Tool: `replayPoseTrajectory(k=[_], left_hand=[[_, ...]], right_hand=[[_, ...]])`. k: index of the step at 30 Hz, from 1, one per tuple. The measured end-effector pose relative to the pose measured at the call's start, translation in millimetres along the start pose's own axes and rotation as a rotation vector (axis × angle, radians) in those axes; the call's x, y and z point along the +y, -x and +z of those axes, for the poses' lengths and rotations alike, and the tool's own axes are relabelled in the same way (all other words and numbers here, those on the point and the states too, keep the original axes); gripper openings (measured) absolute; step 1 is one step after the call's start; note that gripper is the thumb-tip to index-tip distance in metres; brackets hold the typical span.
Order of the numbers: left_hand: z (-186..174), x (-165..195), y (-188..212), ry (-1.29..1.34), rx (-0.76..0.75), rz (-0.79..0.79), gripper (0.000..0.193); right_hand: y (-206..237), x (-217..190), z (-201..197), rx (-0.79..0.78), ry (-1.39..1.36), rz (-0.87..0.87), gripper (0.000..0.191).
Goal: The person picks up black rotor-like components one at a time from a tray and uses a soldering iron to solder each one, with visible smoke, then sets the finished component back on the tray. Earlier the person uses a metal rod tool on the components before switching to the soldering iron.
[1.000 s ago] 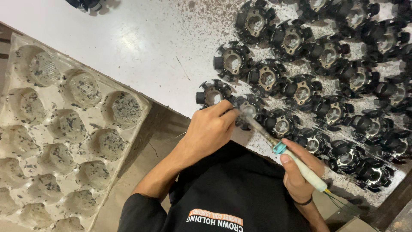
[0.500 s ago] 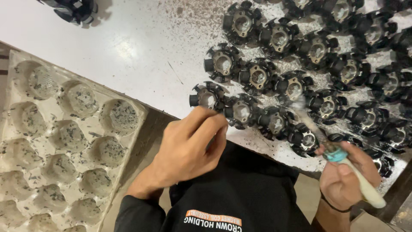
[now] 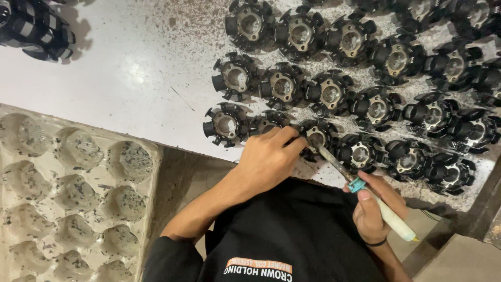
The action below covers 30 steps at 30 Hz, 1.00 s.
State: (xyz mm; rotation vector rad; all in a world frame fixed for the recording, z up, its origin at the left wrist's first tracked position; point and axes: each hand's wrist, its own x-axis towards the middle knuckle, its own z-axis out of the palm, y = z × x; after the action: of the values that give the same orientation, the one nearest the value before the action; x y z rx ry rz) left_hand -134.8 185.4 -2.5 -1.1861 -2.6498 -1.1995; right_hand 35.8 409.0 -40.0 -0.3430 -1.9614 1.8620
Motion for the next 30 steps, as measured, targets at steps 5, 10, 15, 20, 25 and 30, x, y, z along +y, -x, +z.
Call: replayPoseTrajectory(k=[5, 10, 15, 20, 25, 30], left_hand=[[6.1, -0.7, -3.3, -0.016, -0.083, -0.045, 0.023], [0.9, 3.7, -4.2, -0.011, -0.119, -0.030, 0.028], [-7.3, 1.3, -1.8, 0.083, -0.161, -0.116, 0.032], [0.1, -2.2, -4.6, 0.100, -0.095, -0.086, 0.028], [3.5, -2.4, -3.8, 0.070, -0.070, -0.042, 0.022], [5.1, -1.6, -3.2, 0.034, -0.063, -0.014, 0.023]], right_hand=[[-1.6, -1.7, 3.2, -0.008, 0.013, 0.017, 0.036], [-0.1, 0.2, -0.1, 0.023, -0.074, 0.139, 0.035], [5.8, -0.6, 2.3, 0.014, -0.019, 0.093, 0.038], [4.9, -3.2, 1.2, -0.014, 0.085, 0.036, 0.040], [1.9, 1.3, 0.7, 0.004, 0.023, -0.029, 0.038], [1.5, 3.6, -0.1, 0.034, -0.042, -0.026, 0.035]])
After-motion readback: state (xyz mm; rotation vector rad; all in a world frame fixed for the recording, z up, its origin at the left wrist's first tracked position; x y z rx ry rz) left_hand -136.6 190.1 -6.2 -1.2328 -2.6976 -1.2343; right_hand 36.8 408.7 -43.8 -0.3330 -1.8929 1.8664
